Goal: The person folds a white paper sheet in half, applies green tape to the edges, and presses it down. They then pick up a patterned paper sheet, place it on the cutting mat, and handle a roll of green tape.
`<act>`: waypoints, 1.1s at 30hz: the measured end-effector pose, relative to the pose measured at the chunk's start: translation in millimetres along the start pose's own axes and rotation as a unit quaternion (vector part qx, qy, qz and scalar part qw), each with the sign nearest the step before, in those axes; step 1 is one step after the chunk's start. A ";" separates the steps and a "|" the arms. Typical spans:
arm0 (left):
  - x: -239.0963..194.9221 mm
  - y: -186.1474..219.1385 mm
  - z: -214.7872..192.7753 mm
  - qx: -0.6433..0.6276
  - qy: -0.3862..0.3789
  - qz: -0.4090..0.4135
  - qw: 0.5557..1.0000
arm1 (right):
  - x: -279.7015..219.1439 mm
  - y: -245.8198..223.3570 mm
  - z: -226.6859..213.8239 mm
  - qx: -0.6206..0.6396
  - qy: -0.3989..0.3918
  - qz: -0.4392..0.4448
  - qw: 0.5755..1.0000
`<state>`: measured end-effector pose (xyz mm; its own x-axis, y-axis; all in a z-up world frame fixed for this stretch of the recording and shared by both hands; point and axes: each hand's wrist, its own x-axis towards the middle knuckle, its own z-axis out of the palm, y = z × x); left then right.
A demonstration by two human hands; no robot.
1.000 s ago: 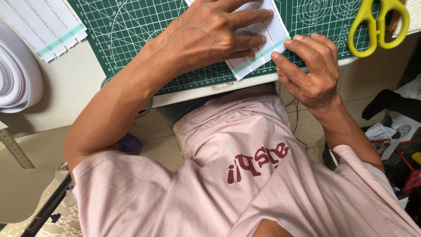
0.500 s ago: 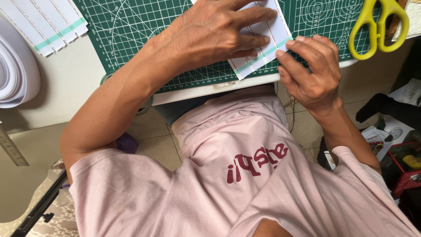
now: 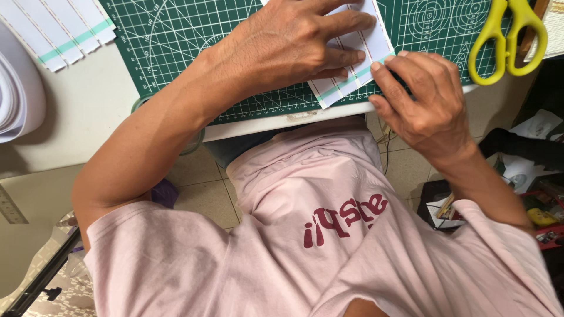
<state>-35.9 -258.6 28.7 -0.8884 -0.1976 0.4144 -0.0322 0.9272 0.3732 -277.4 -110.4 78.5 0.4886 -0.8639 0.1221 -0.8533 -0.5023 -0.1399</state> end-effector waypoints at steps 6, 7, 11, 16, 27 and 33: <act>0.2 0.6 -1.5 0.003 -0.025 -0.013 1.000 | 9.1 -2.1 -12.9 -0.041 -0.030 -0.032 0.998; 0.7 1.7 -3.1 0.003 -0.023 -0.012 1.000 | 8.3 -3.0 -12.7 -0.047 -0.029 -0.031 0.998; 6.1 2.5 -11.0 0.010 0.001 0.005 1.000 | 4.4 4.0 -11.8 0.041 -0.018 0.007 0.999; 5.1 7.0 -7.9 -0.051 -0.012 -0.038 0.998 | 0.3 5.4 -11.7 0.171 0.056 0.140 0.974; 2.0 0.8 -1.4 0.007 0.009 0.001 1.000 | 29.0 -11.7 -12.6 0.161 0.045 0.194 0.967; -0.4 0.1 2.8 -0.010 0.007 -0.005 1.000 | 33.4 -10.0 -14.9 0.206 0.026 0.196 0.958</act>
<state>-36.8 -257.5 26.2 -0.8815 -0.2121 0.4218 -0.0321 0.9182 0.3948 -255.2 -133.7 98.6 0.1265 -0.9916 0.0280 -0.8193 -0.1204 -0.5606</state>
